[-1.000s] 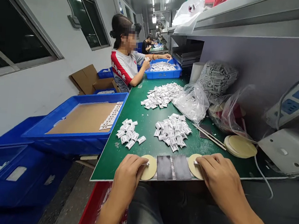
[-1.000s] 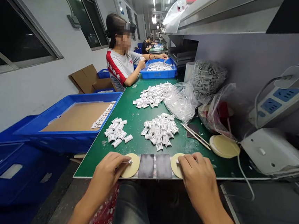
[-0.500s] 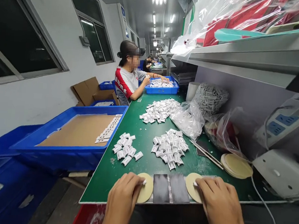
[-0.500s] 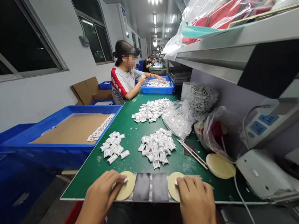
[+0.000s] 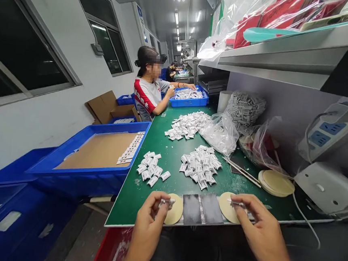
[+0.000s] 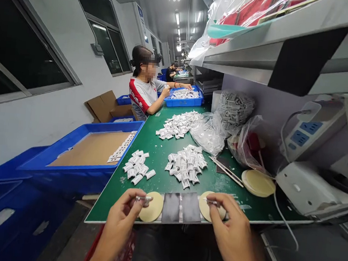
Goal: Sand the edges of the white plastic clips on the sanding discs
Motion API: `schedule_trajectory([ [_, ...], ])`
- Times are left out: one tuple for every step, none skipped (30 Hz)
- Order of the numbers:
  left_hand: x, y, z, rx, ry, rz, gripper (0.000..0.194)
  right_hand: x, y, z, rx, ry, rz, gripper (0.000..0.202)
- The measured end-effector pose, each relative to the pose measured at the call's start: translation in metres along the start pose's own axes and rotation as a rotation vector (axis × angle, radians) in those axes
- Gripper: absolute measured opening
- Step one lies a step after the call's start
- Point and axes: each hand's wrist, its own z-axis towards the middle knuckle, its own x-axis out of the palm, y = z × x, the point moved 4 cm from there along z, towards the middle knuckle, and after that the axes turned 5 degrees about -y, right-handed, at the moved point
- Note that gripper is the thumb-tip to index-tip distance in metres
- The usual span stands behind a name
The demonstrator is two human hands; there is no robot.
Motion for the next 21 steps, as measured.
schedule_trajectory([
  [0.002,0.003,0.003,0.037,-0.033,0.074,0.021,0.003,-0.002,0.002,-0.012,0.001,-0.014,0.017],
  [0.003,0.006,0.004,0.100,-0.051,0.176,0.018,0.005,-0.005,0.003,-0.049,-0.009,-0.055,0.014],
  [0.004,0.008,0.004,0.179,-0.054,0.290,0.014,0.005,-0.007,0.002,-0.108,-0.024,-0.119,0.012],
  [0.005,0.011,0.003,0.258,-0.047,0.398,0.011,0.005,-0.009,0.001,-0.181,-0.036,-0.194,0.010],
  [0.006,0.015,0.001,0.323,-0.039,0.490,0.009,0.004,-0.011,-0.001,-0.258,-0.054,-0.270,0.011],
  [0.006,0.018,0.000,0.366,-0.030,0.562,0.008,0.002,-0.012,-0.003,-0.325,-0.071,-0.342,0.012],
  [0.006,0.020,-0.001,0.390,-0.022,0.613,0.009,0.000,-0.012,-0.005,-0.380,-0.083,-0.404,0.015],
  [0.007,0.021,-0.001,0.405,-0.011,0.648,0.010,-0.002,-0.011,-0.005,-0.423,-0.080,-0.455,0.017],
  [0.008,0.021,0.000,0.418,0.009,0.675,0.012,-0.003,-0.009,-0.005,-0.455,-0.067,-0.500,0.018],
  [0.009,0.020,0.001,0.432,0.034,0.694,0.014,-0.003,-0.006,-0.004,-0.479,-0.045,-0.539,0.017],
  [0.010,0.019,0.002,0.445,0.066,0.703,0.015,-0.003,-0.004,-0.003,-0.497,-0.017,-0.569,0.017],
  [0.010,0.017,0.004,0.454,0.100,0.702,0.015,-0.003,-0.001,-0.003,-0.515,0.012,-0.587,0.016],
  [0.010,0.015,0.004,0.464,0.138,0.696,0.015,-0.003,0.002,-0.002,-0.529,0.037,-0.595,0.017],
  [0.010,0.014,0.004,0.470,0.174,0.688,0.014,-0.002,0.003,-0.003,-0.541,0.053,-0.600,0.019],
  [0.009,0.014,0.004,0.472,0.199,0.681,0.013,-0.002,0.005,-0.003,-0.552,0.061,-0.601,0.020],
  [0.008,0.014,0.003,0.470,0.210,0.676,0.013,-0.002,0.006,-0.002,-0.559,0.059,-0.605,0.022],
  [0.007,0.013,0.003,0.466,0.203,0.675,0.012,-0.002,0.006,-0.002,-0.555,0.049,-0.616,0.022],
  [0.006,0.014,0.003,0.459,0.183,0.677,0.013,-0.001,0.006,0.000,-0.544,0.041,-0.631,0.021],
  [0.006,0.014,0.004,0.448,0.161,0.682,0.013,-0.001,0.005,0.001,-0.530,0.036,-0.647,0.020],
  [0.006,0.014,0.004,0.433,0.145,0.687,0.013,0.000,0.004,0.002,-0.517,0.036,-0.660,0.018],
  [0.006,0.015,0.004,0.419,0.143,0.684,0.014,0.001,0.003,0.002,-0.510,0.045,-0.666,0.016],
])
